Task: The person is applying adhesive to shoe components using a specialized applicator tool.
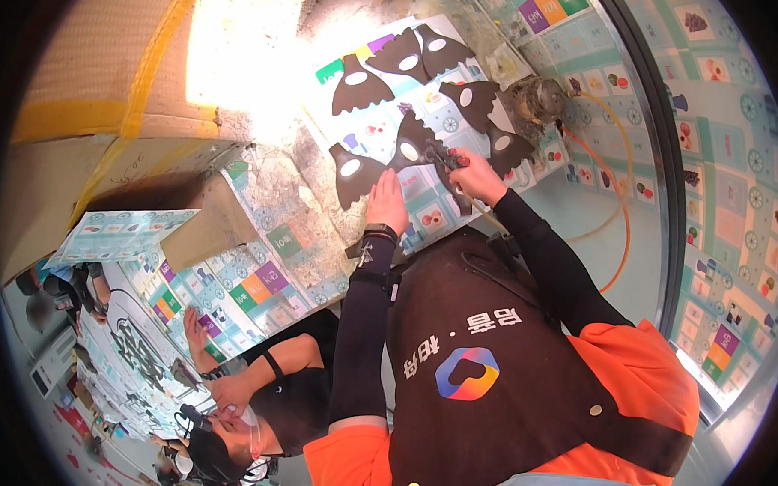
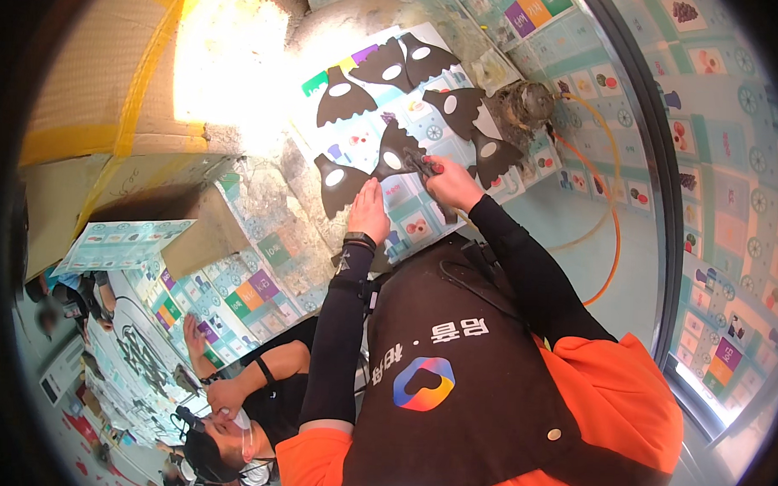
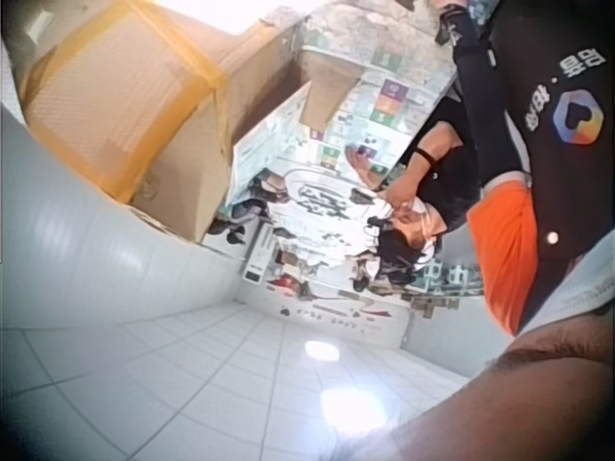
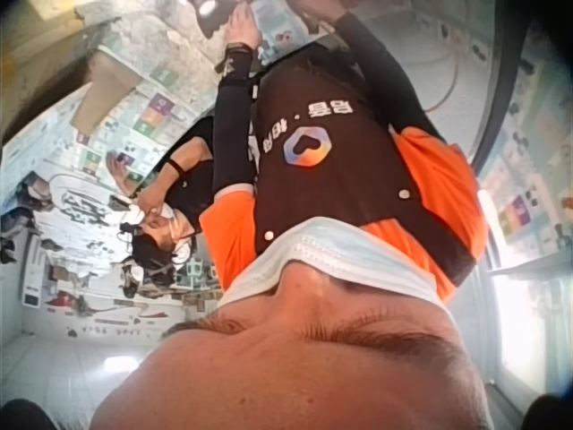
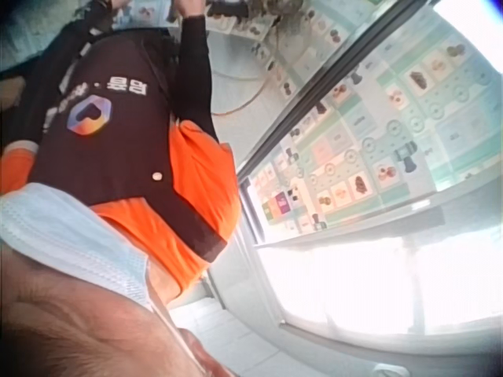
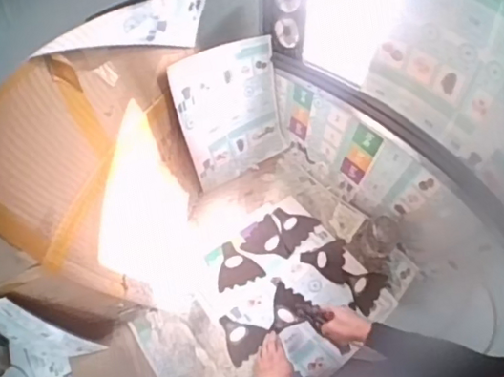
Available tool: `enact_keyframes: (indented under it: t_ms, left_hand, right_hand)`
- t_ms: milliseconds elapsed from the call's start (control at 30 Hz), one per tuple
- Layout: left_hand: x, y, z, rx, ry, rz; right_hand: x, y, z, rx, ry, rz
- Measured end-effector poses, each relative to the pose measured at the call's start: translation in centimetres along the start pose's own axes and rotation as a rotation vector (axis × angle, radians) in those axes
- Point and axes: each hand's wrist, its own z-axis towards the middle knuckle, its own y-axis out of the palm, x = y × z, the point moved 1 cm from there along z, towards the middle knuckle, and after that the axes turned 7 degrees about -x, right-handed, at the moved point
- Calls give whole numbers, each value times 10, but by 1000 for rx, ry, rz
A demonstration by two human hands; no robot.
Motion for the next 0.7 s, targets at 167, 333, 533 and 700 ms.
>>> enact_keyframes:
  t_ms: [167, 333, 533, 700]
  left_hand:
    - [2, 5, 4, 40, 22, 6]
    - [2, 3, 6, 13, 15, -19]
    - [42, -15, 23, 158, -107, -149]
    - [138, 12, 83, 216, 70, -204]
  right_hand:
    - [0, -5, -5, -17, 24, 35]
    - [14, -17, -16, -185, 95, 211]
    - [8, -104, -37, 33, 5, 504]
    - [26, -166, 5, 15, -1, 423]
